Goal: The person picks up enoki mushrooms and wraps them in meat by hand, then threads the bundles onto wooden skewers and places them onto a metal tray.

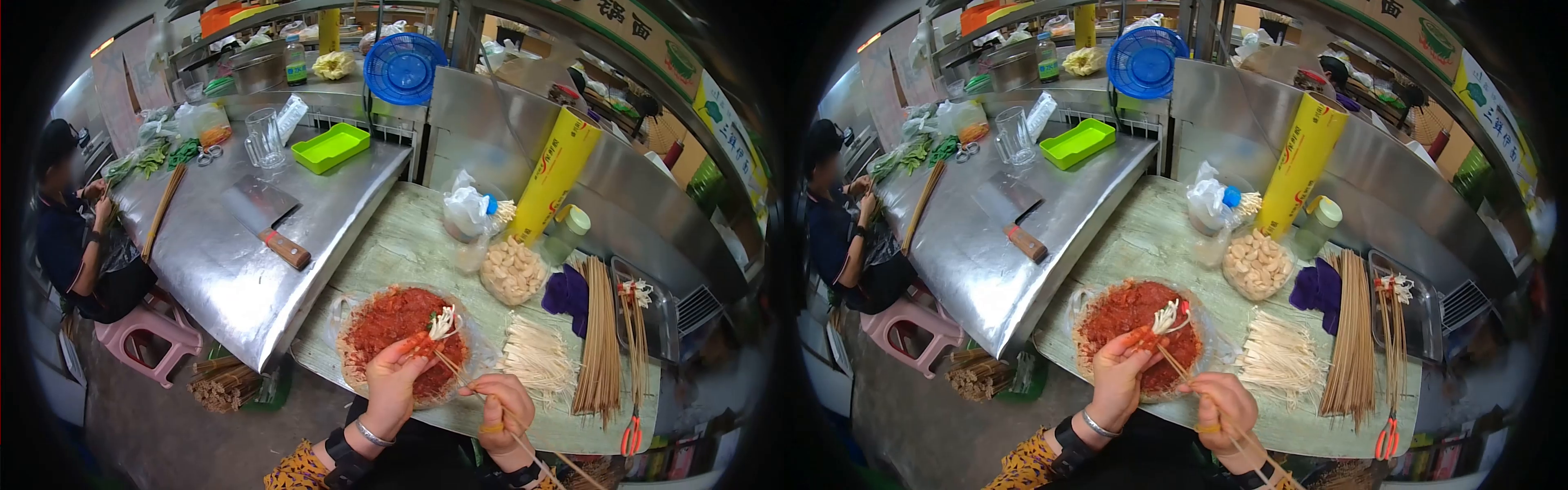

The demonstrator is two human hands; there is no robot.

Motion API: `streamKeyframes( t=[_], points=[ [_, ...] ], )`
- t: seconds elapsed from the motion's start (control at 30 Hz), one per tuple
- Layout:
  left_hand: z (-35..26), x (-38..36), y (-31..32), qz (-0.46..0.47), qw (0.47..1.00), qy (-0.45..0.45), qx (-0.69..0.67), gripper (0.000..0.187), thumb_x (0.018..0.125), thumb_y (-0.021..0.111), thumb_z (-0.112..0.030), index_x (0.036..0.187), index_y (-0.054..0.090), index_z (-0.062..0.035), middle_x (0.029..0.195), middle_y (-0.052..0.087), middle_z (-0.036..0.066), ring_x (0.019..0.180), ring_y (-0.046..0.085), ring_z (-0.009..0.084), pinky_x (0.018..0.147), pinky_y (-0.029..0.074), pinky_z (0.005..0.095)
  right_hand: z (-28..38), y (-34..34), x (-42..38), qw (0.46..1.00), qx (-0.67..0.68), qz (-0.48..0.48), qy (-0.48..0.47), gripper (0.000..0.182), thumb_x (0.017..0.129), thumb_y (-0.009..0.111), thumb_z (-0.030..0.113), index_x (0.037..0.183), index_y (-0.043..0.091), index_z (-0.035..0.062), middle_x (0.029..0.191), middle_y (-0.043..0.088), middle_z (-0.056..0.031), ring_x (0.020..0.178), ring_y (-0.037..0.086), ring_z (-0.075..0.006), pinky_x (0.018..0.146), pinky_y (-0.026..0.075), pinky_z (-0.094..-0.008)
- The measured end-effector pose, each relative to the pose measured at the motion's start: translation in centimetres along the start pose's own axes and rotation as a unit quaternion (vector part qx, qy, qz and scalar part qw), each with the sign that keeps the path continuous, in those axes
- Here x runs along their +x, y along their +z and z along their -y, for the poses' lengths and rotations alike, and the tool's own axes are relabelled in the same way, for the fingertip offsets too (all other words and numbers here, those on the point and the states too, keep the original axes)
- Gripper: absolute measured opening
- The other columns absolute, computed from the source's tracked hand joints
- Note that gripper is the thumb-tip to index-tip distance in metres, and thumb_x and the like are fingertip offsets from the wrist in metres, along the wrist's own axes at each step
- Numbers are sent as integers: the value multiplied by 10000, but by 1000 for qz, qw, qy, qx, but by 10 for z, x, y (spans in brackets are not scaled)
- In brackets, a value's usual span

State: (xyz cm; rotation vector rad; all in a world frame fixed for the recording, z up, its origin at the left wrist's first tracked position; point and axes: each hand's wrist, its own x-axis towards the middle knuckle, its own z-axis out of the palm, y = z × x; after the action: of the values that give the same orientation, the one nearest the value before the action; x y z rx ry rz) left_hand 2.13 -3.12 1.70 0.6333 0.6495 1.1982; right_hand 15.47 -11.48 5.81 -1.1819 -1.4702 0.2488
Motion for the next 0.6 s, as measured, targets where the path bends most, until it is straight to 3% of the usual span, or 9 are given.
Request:
streamKeyframes(
  t=[0.17,0.6],
  points=[
    [2,3,-4,8,1000,1,1,309,845,474,94,1152,505,69,1091,600,163,1002,613,285,846,531,353,4,0,9,994,-53,54,-75,122,819,552,24,931,601,14,878,628,-136,703,627,-241,589,511,-295],
    [2,12,-8,6,1000,17,25,279,839,499,88,1117,528,71,1026,622,156,940,635,268,829,535,342,-1,11,14,988,-88,68,-107,150,791,604,39,940,601,18,877,604,-119,684,616,-258,570,506,-310]
  ],
)
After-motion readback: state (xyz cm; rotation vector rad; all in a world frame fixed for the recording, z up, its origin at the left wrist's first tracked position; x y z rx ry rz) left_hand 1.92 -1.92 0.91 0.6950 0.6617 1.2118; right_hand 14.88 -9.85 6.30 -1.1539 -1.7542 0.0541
